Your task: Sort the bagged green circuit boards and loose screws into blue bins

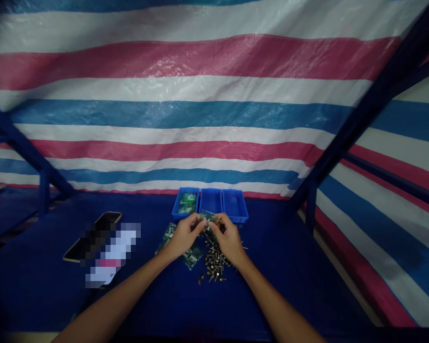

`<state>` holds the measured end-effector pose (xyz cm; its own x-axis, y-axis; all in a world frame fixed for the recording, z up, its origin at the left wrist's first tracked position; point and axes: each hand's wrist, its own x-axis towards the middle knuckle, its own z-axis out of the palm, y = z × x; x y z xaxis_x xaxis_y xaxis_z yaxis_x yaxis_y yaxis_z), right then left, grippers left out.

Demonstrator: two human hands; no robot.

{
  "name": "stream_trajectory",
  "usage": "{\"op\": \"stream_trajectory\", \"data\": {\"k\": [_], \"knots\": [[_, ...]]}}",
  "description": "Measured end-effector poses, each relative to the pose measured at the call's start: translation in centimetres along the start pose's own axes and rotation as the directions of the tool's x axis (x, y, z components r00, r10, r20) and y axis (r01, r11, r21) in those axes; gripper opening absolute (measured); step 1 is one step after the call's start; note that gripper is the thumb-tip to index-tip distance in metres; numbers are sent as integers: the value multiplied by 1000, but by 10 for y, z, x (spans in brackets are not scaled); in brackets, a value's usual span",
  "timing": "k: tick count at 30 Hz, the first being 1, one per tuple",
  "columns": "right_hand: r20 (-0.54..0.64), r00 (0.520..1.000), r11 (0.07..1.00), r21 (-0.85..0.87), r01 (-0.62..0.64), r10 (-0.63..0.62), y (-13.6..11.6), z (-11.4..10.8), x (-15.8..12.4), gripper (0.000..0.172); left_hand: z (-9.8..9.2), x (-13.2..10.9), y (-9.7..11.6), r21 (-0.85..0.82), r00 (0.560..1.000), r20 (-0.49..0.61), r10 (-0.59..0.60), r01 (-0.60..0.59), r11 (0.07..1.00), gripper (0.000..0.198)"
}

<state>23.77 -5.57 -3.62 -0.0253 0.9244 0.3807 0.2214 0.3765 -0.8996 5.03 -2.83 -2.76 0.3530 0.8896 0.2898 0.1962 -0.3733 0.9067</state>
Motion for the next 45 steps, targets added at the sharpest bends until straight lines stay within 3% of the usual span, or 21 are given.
{"op": "stream_trajectory", "data": {"k": [12,18,21,23,27,31,36,39,45], "knots": [[45,998,999,-23,-38,39,-2,-2,-1,27,2,0,2,-47,1000,-8,-23,23,999,36],[16,999,998,-52,-29,29,-4,-2,0,27,-1,0,5,67,994,-78,75,-69,995,25],[1,1000,998,-61,-18,18,-6,-2,0,23,0,-1,4,83,986,-116,121,-112,990,40],[-1,1000,998,-53,-17,17,-8,-1,-1,28,-2,-1,4,113,971,-185,150,-130,985,41],[-31,999,998,-57,-11,9,-12,-1,-1,42,-17,3,5,246,901,-387,194,-101,964,22],[-50,999,998,-66,-4,0,-12,-2,-1,37,-38,10,3,499,857,-438,271,-19,866,20],[-49,999,997,-80,3,-7,-11,-2,-1,35,-42,11,-4,677,901,-344,263,44,735,34],[-52,999,995,-96,5,-10,-12,-3,-1,34,-36,8,-1,758,903,-312,296,49,651,33],[-40,999,991,-133,6,-12,-13,-4,-1,31,-32,6,6,794,912,-236,335,-18,608,31]]}}
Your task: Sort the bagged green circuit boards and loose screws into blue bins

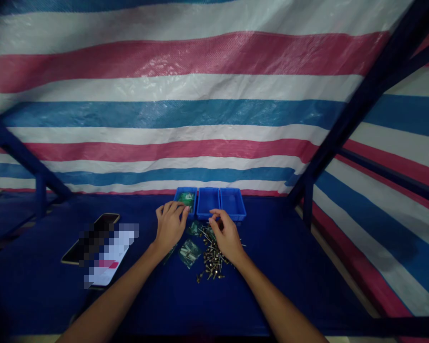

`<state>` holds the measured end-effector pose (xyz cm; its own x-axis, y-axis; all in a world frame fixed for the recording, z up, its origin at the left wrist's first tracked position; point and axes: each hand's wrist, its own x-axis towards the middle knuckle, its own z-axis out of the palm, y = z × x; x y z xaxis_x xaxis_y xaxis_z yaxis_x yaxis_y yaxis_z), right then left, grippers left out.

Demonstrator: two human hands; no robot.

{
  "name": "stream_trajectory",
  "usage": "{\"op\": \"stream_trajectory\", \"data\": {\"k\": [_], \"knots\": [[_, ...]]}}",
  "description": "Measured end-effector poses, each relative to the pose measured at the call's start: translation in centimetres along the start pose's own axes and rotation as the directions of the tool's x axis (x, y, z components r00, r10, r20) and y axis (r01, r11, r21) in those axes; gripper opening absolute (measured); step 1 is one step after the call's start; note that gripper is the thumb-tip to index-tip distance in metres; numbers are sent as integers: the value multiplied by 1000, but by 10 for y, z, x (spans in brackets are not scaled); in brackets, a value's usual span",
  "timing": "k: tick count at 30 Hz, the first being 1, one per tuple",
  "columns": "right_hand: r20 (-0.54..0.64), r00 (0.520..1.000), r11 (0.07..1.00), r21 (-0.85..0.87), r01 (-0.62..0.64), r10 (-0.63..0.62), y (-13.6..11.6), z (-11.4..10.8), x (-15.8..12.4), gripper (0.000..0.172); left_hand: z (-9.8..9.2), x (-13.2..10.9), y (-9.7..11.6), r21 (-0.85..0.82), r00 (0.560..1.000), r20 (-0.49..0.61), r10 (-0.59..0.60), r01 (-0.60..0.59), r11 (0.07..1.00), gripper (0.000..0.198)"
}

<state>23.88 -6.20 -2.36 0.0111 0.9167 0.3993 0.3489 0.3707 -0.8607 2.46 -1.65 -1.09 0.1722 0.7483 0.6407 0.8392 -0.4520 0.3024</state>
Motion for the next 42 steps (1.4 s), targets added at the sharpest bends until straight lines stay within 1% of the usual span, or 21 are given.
{"op": "stream_trajectory", "data": {"k": [3,7,12,15,17,20,23,26,28,31,32,34,36,38,39,41,42], "knots": [[10,1000,999,-32,7,-6,0,0,0,29,1,0,0,-3,999,37,33,-33,999,31],[6,1000,999,-44,10,-10,0,1,-1,28,3,-1,-1,12,997,40,63,-63,998,33],[0,1000,997,-77,20,-20,1,1,0,26,4,-2,-1,45,997,40,72,-74,996,39],[-10,1000,993,-118,22,-24,5,-1,0,25,4,-2,-1,38,996,54,69,-71,997,39],[-24,999,979,-200,35,-40,10,-2,0,24,5,-3,0,11,996,59,74,-75,997,36],[-42,995,906,-419,64,-89,17,-4,0,21,6,-4,1,-16,993,64,102,-101,995,32],[8,994,821,-562,96,-111,18,-7,0,19,6,-4,3,-1,991,66,118,-118,993,29],[79,990,775,-616,140,-116,12,-8,1,21,3,-4,6,4,991,66,117,-117,993,28],[125,985,757,-630,172,-120,8,-9,0,23,-1,-3,9,-39,987,74,140,-138,990,28],[204,972,745,-629,223,-119,4,-9,-1,34,-7,-4,15,-162,970,90,226,-210,964,30],[239,964,742,-624,245,-118,3,-10,-1,33,-8,-5,17,-205,962,95,255,-232,951,30],[305,945,738,-610,287,-116,2,-10,-1,24,-8,-7,20,-278,950,111,292,-252,927,29],[345,932,746,-590,308,-112,1,-11,-1,14,-6,-10,21,-334,945,135,297,-239,912,29],[346,931,780,-549,298,-112,-2,-12,0,20,-4,-12,22,-390,947,153,281,-203,898,28],[329,937,807,-518,285,-120,-3,-13,0,24,-3,-12,23,-427,951,156,268,-180,886,28],[261,954,868,-427,254,-150,-5,-13,0,30,-3,-14,26,-519,961,159,227,-114,847,29],[206,965,899,-373,232,-163,-6,-13,0,31,-3,-14,29,-564,966,169,195,-67,823,29]]}}
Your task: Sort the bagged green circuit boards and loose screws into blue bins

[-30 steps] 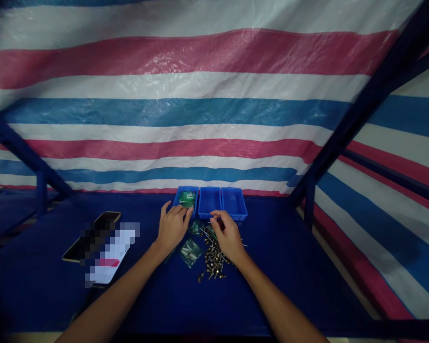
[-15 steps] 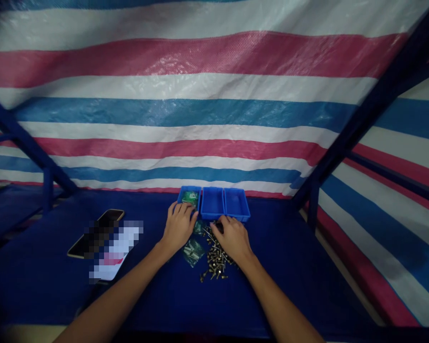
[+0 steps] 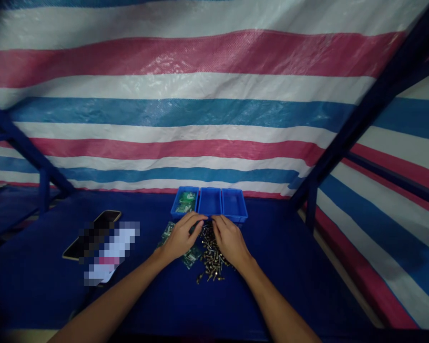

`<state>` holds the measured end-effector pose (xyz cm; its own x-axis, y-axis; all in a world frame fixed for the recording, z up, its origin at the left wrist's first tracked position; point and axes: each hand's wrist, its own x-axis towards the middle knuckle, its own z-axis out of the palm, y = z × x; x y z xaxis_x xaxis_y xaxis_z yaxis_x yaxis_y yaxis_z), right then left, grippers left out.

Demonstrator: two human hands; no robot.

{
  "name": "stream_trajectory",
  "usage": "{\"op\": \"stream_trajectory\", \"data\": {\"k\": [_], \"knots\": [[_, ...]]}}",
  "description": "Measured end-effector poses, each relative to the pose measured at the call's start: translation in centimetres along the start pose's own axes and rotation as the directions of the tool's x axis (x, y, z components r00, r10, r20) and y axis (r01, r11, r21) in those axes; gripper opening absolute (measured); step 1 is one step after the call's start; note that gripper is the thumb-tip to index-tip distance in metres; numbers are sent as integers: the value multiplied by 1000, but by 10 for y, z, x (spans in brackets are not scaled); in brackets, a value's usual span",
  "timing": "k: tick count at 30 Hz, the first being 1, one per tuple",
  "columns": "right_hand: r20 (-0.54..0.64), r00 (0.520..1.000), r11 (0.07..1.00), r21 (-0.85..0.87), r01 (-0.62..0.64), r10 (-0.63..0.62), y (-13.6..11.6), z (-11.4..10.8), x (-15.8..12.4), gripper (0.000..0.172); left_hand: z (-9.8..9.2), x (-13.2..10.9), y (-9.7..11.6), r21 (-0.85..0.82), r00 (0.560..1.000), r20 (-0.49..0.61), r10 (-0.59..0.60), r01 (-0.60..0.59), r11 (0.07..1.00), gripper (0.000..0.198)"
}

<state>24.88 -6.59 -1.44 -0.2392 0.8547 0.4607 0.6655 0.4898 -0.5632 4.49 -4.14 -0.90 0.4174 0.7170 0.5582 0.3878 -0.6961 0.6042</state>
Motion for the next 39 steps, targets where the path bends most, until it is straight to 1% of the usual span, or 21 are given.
{"op": "stream_trajectory", "data": {"k": [2,3,4,5,7,9,12,14,16,17,22,26,29,30,32,34,36,37,39], "knots": [[-107,992,989,141,-48,64,-1,1,0,31,3,0,4,-115,996,-14,-91,89,989,29],[-148,982,973,213,-86,119,-1,3,1,31,6,0,6,-166,990,-16,-143,138,976,29],[-152,970,946,294,-137,188,-1,5,1,31,8,1,6,-212,982,-11,-190,183,960,29],[-131,959,905,383,-185,251,0,7,2,33,11,1,6,-257,973,2,-230,222,940,30],[-101,943,826,517,-224,319,2,10,3,35,16,1,2,-349,958,41,-285,281,894,34],[-125,938,798,569,-199,323,3,13,5,36,20,1,-4,-443,942,75,-326,324,836,41],[-154,939,791,590,-161,306,2,13,6,36,22,2,-14,-539,913,96,-397,383,750,51],[-143,942,781,604,-159,302,1,13,6,36,21,3,-17,-565,894,135,-427,424,708,44],[-132,944,773,615,-160,301,1,14,5,36,20,4,-18,-569,889,168,-427,441,694,37],[-130,945,768,620,-159,301,2,15,5,36,19,4,-18,-564,892,165,-420,435,702,35],[-119,946,767,620,-166,301,5,20,3,37,19,4,-14,-512,921,82,-380,366,777,32],[-146,939,775,610,-162,312,7,21,4,37,19,1,-12,-433,943,48,-328,316,844,26],[-171,930,761,631,-150,325,8,22,4,35,16,-1,-11,-316,969,-2,-245,232,920,41],[-176,928,754,640,-147,330,8,22,4,34,14,-2,-10,-260,978,-14,-206,195,946,41],[-184,922,747,648,-146,340,7,21,4,29,8,-1,-8,-147,994,-13,-109,106,983,35],[-197,920,760,634,-144,338,6,19,3,23,3,1,-6,-61,1000,12,-14,14,998,31],[-199,924,779,610,-144,326,6,18,3,17,-2,3,-5,-7,998,31,52,-52,999,35],[-188,927,782,605,-151,324,6,17,2,16,-3,4,-5,9,997,39,69,-70,998,38],[-152,932,769,617,-170,328,8,17,2,19,-4,3,-7,22,996,41,81,-82,996,39]]}}
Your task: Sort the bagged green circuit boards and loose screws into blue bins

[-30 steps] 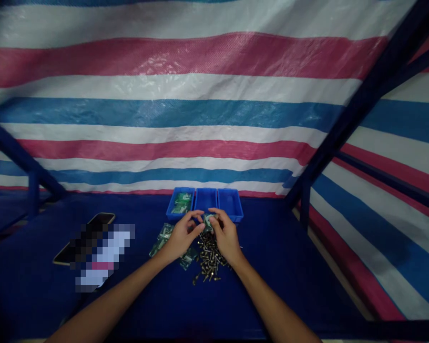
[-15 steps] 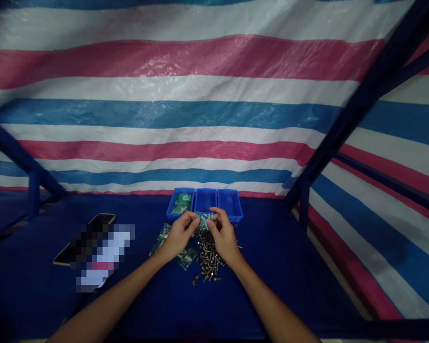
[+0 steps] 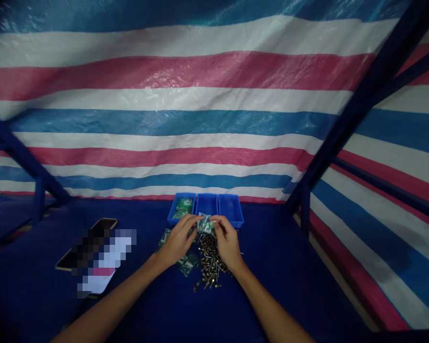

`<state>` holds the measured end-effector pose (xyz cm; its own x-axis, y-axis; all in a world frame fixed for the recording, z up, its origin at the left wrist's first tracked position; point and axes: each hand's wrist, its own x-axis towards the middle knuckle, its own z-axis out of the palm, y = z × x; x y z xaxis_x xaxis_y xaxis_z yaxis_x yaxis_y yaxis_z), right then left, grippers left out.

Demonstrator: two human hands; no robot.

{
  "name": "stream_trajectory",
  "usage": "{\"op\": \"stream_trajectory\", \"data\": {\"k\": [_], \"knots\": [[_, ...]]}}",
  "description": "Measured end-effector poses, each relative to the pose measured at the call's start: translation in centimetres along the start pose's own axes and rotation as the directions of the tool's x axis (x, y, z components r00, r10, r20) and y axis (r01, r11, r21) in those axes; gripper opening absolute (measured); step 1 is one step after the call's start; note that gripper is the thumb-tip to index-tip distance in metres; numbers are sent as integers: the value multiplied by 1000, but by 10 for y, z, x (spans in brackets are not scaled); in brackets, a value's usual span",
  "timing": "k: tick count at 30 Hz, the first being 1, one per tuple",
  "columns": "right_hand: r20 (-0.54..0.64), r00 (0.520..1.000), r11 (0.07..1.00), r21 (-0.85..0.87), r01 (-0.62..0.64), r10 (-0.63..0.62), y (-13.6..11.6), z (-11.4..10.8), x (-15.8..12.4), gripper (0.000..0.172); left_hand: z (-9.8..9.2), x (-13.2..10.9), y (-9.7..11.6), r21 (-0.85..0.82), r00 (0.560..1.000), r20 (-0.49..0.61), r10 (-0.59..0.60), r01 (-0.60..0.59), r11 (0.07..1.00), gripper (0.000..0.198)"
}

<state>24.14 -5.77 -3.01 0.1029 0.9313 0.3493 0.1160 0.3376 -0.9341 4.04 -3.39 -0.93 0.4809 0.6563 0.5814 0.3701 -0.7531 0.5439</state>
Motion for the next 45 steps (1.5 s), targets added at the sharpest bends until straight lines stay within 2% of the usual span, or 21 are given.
{"op": "stream_trajectory", "data": {"k": [3,7,11,13,16,19,24,27,31,34,36,40,42,44,45], "knots": [[40,999,1000,27,-12,11,3,1,-1,23,2,-3,-3,-27,998,-64,-25,23,999,29],[59,996,996,-49,77,-74,0,3,0,16,5,-6,-4,-61,975,-174,-135,126,990,17],[56,986,976,-146,161,-154,-4,2,2,24,9,-9,-3,-147,945,-183,-272,247,958,20],[59,990,984,-115,136,-129,-4,2,2,22,14,-11,-4,-231,923,-160,-349,309,923,23],[46,998,999,-22,47,-45,-2,3,2,22,20,-13,-5,-355,892,-182,-414,333,874,42],[41,999,1000,4,23,-23,-3,3,1,23,22,-13,-7,-388,889,-192,-416,320,864,39],[74,995,994,-84,71,-64,-5,0,2,28,15,-14,-6,-274,914,-204,-350,290,917,27],[59,996,992,-108,66,-60,-4,0,2,27,10,-14,-2,-191,937,-191,-292,256,948,32],[37,995,985,-138,98,-94,-4,0,4,22,8,-12,3,-171,955,-186,-231,201,965,35],[16,991,981,-142,130,-129,-5,0,4,22,7,-10,5,-150,947,-204,-249,221,964,23],[24,995,987,-129,95,-93,-4,1,4,26,7,-9,5,-145,940,-211,-269,243,959,19],[35,999,999,-39,8,-6,0,5,1,28,13,-11,0,-225,921,-193,-339,295,929,20],[21,1000,1000,18,-17,17,1,5,1,32,17,-13,-3,-301,904,-171,-392,331,894,27],[21,1000,1000,17,-22,21,1,5,1,30,19,-13,-5,-337,896,-172,-409,337,879,36],[25,1000,1000,-7,-14,14,0,4,1,29,19,-13,-5,-326,901,-180,-394,324,888,33]]}}
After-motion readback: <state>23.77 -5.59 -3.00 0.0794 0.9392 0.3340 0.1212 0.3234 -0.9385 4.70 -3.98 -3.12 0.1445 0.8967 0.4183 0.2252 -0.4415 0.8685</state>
